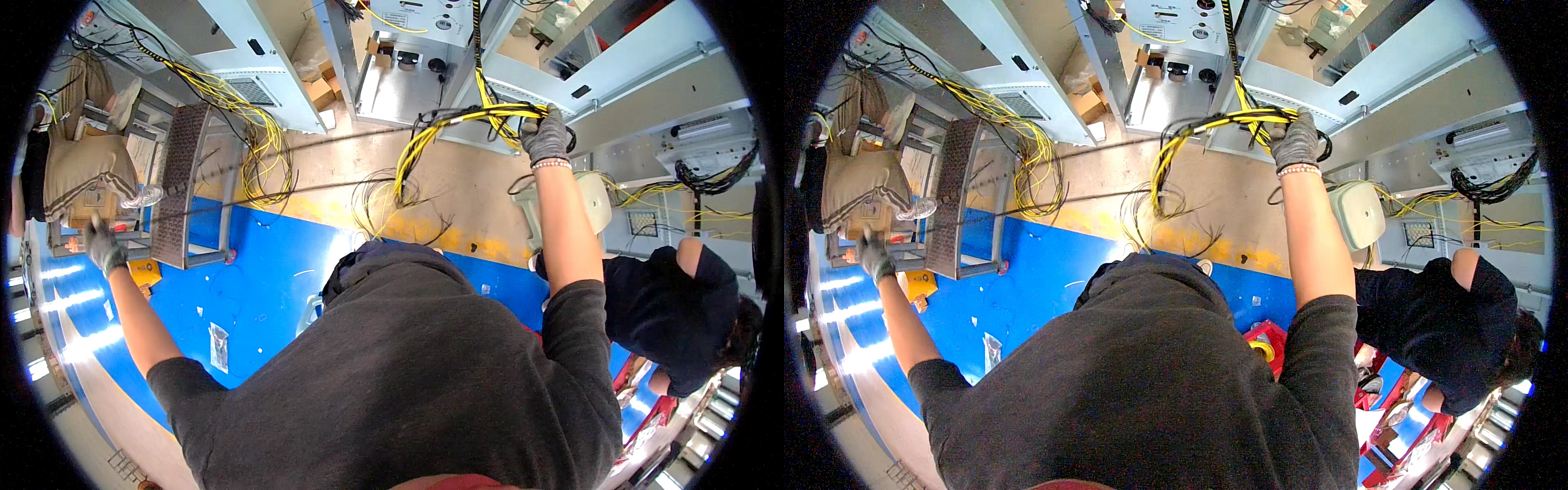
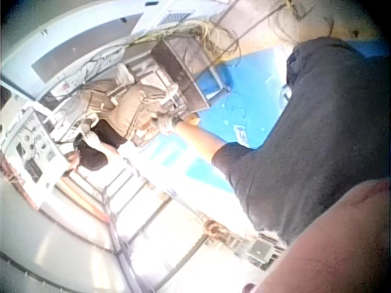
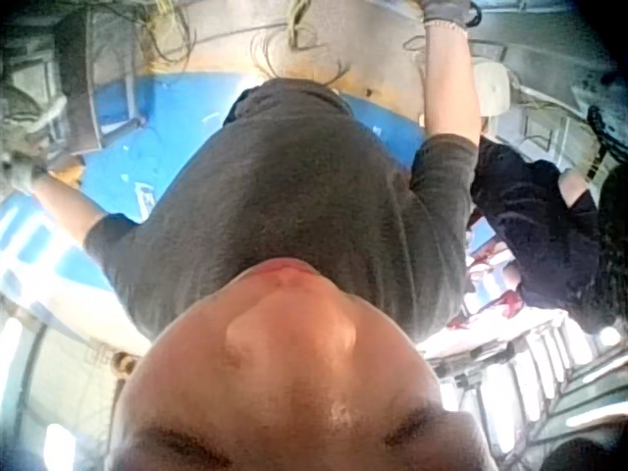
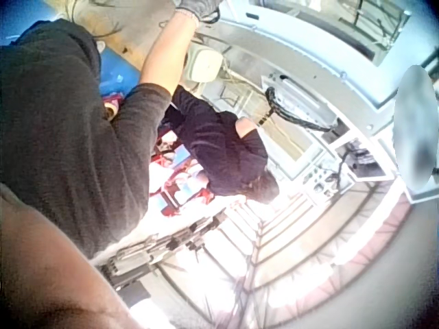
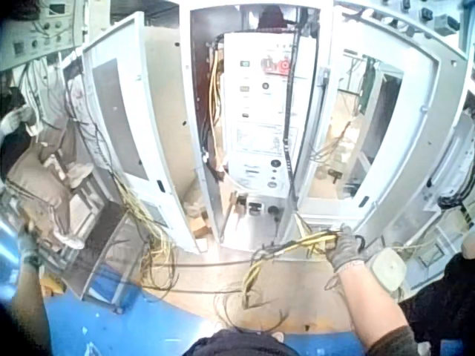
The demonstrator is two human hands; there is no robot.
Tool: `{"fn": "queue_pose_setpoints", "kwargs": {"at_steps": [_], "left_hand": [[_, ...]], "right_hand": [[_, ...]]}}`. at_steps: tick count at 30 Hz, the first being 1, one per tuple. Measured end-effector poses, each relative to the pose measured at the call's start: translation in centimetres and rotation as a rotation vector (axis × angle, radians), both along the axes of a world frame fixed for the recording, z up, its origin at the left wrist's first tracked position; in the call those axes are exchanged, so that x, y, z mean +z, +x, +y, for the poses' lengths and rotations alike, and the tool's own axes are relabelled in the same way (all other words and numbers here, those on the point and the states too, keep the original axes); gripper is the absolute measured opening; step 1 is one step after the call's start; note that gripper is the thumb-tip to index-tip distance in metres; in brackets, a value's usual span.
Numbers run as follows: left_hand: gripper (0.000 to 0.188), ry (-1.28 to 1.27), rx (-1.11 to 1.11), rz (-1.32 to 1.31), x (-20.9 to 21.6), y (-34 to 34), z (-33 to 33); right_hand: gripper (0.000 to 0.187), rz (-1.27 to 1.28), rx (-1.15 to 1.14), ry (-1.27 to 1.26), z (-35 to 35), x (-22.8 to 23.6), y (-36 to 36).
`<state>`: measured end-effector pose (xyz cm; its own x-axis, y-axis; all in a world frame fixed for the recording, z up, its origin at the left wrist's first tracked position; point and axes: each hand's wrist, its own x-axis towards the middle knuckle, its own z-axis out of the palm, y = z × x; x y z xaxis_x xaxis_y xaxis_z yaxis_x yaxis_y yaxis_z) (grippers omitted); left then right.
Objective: The person gathers and organizes yellow and black cables inside an electrical cabinet, separating and bundling them by hand. The person then moves to a red tool cart and continues handling the cables, preparing them for connection or storage.
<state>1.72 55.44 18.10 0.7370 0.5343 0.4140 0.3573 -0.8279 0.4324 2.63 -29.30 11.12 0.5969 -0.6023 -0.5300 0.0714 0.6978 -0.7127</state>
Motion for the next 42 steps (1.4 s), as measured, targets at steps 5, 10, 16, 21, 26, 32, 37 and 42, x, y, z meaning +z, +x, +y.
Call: {"fn": "queue_pose_setpoints", "kwargs": {"at_steps": [5,10,16,21,26,32,37,42], "left_hand": [[0.035,-0.230,0.521,0.095,-6.0,-12.7,12.3],[0.017,0.134,0.137,1.222,-14.4,-26.0,12.5],[0.041,-0.165,-0.748,1.377,-20.9,-12.0,-22.9],[0.031,-0.622,-1.254,0.327,-7.1,0.4,-46.7],[0.036,-0.844,-1.659,0.710,-3.8,4.1,-55.8],[0.031,-1.248,-1.696,0.715,-5.7,2.7,-56.3],[0.025,-1.375,-1.577,0.605,-7.1,1.8,-55.6],[0.021,-0.837,-1.587,0.519,-2.6,3.9,-51.3]], "right_hand": [[0.018,0.034,-0.006,-0.071,-0.9,-2.4,0.5],[0.017,0.039,0.263,-0.160,3.9,-2.7,2.0],[0.018,-0.034,0.345,-0.117,8.2,4.5,-0.8],[0.018,-0.073,0.490,-0.067,11.8,6.9,-3.0],[0.023,0.011,0.546,-0.205,11.5,5.4,-3.9],[0.027,-0.004,0.521,-0.274,11.4,4.7,-4.9],[0.025,0.104,0.547,-0.313,11.6,4.3,-4.7],[0.027,0.208,0.565,-0.436,11.4,3.8,-5.0]]}}
